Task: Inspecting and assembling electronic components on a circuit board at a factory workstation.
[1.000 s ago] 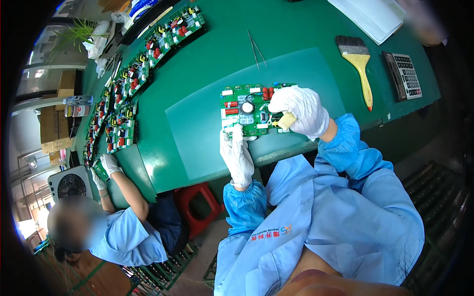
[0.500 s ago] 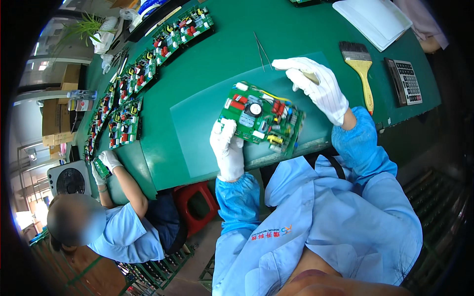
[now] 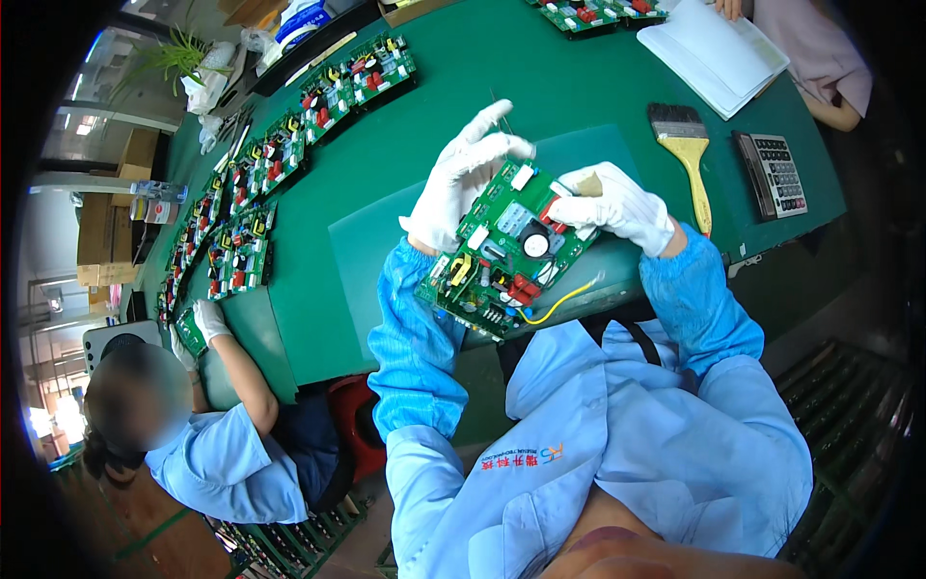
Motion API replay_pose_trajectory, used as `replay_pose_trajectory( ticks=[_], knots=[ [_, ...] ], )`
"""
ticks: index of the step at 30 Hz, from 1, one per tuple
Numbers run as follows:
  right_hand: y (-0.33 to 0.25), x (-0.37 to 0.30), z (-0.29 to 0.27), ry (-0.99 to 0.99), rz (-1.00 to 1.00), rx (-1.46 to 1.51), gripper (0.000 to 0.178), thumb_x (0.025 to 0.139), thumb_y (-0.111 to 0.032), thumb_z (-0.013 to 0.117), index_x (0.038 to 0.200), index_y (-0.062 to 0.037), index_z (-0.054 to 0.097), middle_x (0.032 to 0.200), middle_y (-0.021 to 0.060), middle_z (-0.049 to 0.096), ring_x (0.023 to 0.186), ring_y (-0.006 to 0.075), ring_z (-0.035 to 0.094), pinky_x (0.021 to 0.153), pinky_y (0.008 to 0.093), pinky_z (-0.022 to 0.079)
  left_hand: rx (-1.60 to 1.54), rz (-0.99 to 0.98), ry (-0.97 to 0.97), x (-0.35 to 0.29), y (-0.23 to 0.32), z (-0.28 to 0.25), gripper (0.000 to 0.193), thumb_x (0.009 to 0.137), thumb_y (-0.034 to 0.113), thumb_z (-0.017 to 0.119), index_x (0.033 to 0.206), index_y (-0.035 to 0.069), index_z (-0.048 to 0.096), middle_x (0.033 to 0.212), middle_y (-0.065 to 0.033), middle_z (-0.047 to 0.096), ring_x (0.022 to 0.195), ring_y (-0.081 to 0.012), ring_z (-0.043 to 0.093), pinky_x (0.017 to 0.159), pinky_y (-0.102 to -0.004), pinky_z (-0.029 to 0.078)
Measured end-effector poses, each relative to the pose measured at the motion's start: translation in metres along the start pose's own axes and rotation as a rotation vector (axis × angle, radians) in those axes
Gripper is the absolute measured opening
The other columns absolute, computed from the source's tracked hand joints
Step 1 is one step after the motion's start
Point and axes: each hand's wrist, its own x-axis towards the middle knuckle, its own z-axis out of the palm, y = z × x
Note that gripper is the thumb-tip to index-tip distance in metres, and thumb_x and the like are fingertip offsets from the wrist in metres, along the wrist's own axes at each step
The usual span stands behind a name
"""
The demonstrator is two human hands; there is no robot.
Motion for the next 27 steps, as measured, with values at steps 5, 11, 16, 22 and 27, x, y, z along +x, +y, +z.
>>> replay_pose_trajectory(
  ticks=[5, 11, 16, 22, 27],
  knots=[
    [0.029, -0.005, -0.006, 0.328, -0.060, 0.377, 0.033, 0.082, -0.028, 0.070, 0.104, -0.0039, 0.064, 0.080, 0.0001, 0.062, 0.064, 0.0070, 0.059, 0.058, 0.0211, 0.048, -0.257, 0.045, -0.045, 0.017, -0.019, -0.053, 0.076, 0.093, 0.057, 0.041, 0.141, 0.000, 0.029, 0.134, -0.0222, 0.045, 0.111, -0.0305, 0.055, 0.095, -0.0427, 0.045],
    [0.059, 0.024, -0.028, 0.534, -0.208, 0.633, 0.031, 0.086, -0.032, 0.066, 0.106, -0.0091, 0.061, 0.081, -0.0058, 0.057, 0.057, 0.0002, 0.047, 0.042, 0.0178, 0.031, -0.718, -0.075, -0.246, -0.002, -0.021, -0.064, 0.065, 0.095, 0.053, 0.040, 0.129, -0.002, 0.048, 0.122, -0.0163, 0.058, 0.108, -0.0287, 0.058, 0.092, -0.0413, 0.048],
    [0.072, 0.034, -0.034, 0.594, -0.202, 0.525, 0.033, 0.086, -0.033, 0.066, 0.109, -0.0100, 0.060, 0.082, -0.0069, 0.055, 0.057, 0.0005, 0.045, 0.043, 0.0178, 0.030, -0.500, 0.066, 0.198, 0.000, -0.023, -0.030, 0.049, 0.098, 0.045, 0.043, 0.133, 0.010, 0.044, 0.126, -0.0068, 0.055, 0.111, -0.0234, 0.058, 0.094, -0.0432, 0.048],
    [0.085, 0.031, -0.038, 0.466, -0.359, 0.519, 0.029, 0.095, -0.025, 0.055, 0.121, -0.0128, 0.057, 0.098, -0.0043, 0.059, 0.071, 0.0004, 0.053, 0.048, 0.0170, 0.037, -0.580, 0.063, 0.165, -0.003, -0.022, -0.026, 0.048, 0.100, 0.041, 0.039, 0.134, 0.007, 0.042, 0.128, -0.0104, 0.054, 0.112, -0.0252, 0.057, 0.093, -0.0434, 0.049],
    [0.124, 0.026, -0.064, 0.404, -0.485, 0.386, 0.049, 0.095, 0.000, 0.047, 0.142, -0.0116, 0.039, 0.130, 0.0020, 0.048, 0.105, 0.0063, 0.049, 0.071, 0.0170, 0.048, -0.628, 0.041, 0.092, -0.004, -0.025, -0.027, 0.048, 0.101, 0.038, 0.036, 0.135, 0.005, 0.040, 0.128, -0.0129, 0.053, 0.111, -0.0265, 0.058, 0.090, -0.0433, 0.051]
  ],
)
